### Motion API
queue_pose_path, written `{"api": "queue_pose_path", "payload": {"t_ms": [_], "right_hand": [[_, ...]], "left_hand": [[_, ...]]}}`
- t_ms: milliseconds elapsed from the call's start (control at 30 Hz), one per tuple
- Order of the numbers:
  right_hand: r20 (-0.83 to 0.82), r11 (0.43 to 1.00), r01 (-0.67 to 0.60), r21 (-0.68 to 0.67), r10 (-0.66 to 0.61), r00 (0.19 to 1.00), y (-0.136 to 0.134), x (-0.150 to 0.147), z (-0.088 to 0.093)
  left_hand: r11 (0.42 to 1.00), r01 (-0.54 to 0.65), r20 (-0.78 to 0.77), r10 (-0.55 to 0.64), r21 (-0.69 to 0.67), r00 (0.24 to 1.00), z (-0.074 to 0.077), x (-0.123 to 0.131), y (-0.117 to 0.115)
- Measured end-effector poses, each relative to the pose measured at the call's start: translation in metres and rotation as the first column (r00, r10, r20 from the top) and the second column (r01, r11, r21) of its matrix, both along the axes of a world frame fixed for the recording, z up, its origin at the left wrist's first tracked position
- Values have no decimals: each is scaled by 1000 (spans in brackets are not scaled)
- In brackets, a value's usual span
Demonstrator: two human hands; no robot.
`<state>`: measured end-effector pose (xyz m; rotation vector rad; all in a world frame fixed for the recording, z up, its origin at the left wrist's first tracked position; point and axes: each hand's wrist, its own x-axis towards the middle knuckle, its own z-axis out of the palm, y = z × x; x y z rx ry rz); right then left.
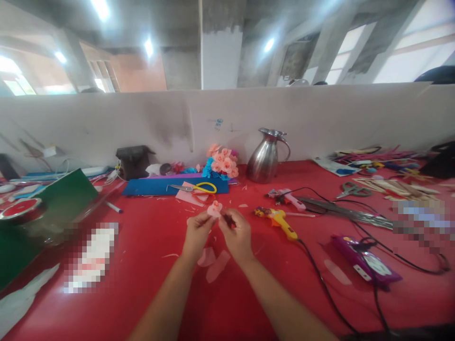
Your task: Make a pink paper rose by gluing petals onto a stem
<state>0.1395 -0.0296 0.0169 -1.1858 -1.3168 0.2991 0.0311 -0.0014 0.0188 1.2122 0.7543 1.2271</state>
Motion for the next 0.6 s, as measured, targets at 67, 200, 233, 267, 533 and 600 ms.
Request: {"api": "queue_pose_path", "payload": {"t_ms": [67,200,233,267,533,600], "right_hand": [[6,1000,11,-3,-11,1000,0,-1,-1],[49,999,37,-10,-36,998,-1,-2,-3],[59,999,40,-13,-39,997,-1,-2,-3],[67,999,42,-16,-41,997,-1,-2,-3],[87,998,48,-33,-45,995,3,-1,-7],[89,997,27,-67,-21,996,5,0,-10]], "left_hand": [[999,11,39,-9,-42,999,-1,1,-1],[991,39,136,-21,-127,990,-4,4,1],[988,53,159,-30,-145,987,-5,4,1],[985,65,177,-36,-158,984,-6,4,2],[981,88,118,-68,-175,991,-9,0,6],[984,49,61,-39,-174,997,-11,-1,9]]}}
